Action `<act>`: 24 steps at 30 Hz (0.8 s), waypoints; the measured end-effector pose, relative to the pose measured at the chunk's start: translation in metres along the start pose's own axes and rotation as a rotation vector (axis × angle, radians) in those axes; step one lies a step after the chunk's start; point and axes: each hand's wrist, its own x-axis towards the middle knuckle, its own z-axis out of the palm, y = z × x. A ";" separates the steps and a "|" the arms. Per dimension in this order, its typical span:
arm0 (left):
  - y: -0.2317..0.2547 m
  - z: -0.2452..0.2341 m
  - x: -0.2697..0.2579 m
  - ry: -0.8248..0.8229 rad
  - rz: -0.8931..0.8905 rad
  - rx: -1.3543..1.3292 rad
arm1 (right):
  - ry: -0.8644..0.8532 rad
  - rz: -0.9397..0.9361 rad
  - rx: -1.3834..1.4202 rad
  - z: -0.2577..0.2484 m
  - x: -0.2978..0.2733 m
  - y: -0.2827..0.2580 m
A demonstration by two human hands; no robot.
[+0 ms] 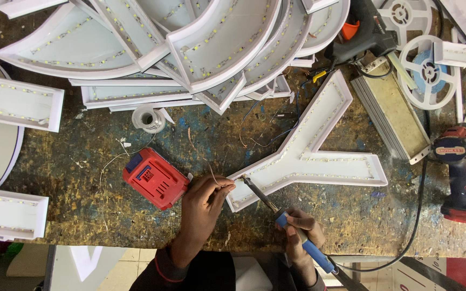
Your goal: The person solders wires to the LED strips on a white letter-shaped frame using a soldering iron. They then wipe the soldered area with a white cloth and continue soldering another section of the LED strip.
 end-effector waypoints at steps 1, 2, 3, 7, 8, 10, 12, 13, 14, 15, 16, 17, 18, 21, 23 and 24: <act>-0.003 0.001 -0.002 0.000 0.002 0.001 | 0.001 -0.002 0.002 -0.001 0.002 -0.002; -0.006 0.002 -0.004 -0.011 0.007 0.023 | -0.020 0.003 -0.045 -0.002 0.002 -0.004; -0.008 0.003 -0.007 -0.023 0.013 0.046 | -0.041 0.009 -0.092 -0.003 0.003 -0.005; -0.010 0.005 -0.007 -0.008 0.048 0.036 | -0.066 -0.043 -0.057 -0.003 0.007 -0.006; -0.010 0.005 -0.008 -0.018 0.039 0.038 | -0.091 -0.094 -0.094 -0.004 0.007 -0.005; -0.009 0.004 -0.007 -0.029 0.029 0.041 | -0.116 -0.144 -0.130 -0.002 0.009 -0.006; -0.007 0.004 -0.004 -0.013 0.014 0.044 | -0.183 -0.259 -0.135 0.002 0.014 -0.009; -0.009 0.004 -0.006 -0.013 0.013 0.044 | -0.184 -0.259 -0.135 0.001 0.012 -0.005; -0.010 0.005 -0.006 -0.014 0.034 0.061 | -0.216 -0.289 -0.151 -0.001 0.010 -0.002; -0.012 0.005 -0.007 -0.014 0.055 0.078 | -0.249 -0.320 -0.167 -0.004 0.008 0.001; -0.011 0.005 -0.007 -0.014 0.054 0.078 | -0.250 -0.319 -0.167 -0.003 0.009 -0.001; -0.010 0.004 -0.007 -0.017 0.051 0.071 | -0.262 -0.320 -0.170 -0.002 0.010 -0.002; -0.009 0.004 -0.006 -0.020 0.049 0.064 | -0.274 -0.323 -0.173 -0.002 0.011 -0.004; -0.012 0.004 -0.007 -0.025 0.031 0.053 | -0.292 -0.324 -0.200 -0.006 0.007 -0.002; -0.005 0.002 -0.004 -0.021 0.032 0.039 | -0.303 -0.336 -0.193 -0.002 0.010 -0.005; -0.002 0.002 -0.003 -0.014 0.035 0.026 | -0.314 -0.351 -0.185 -0.001 0.011 -0.006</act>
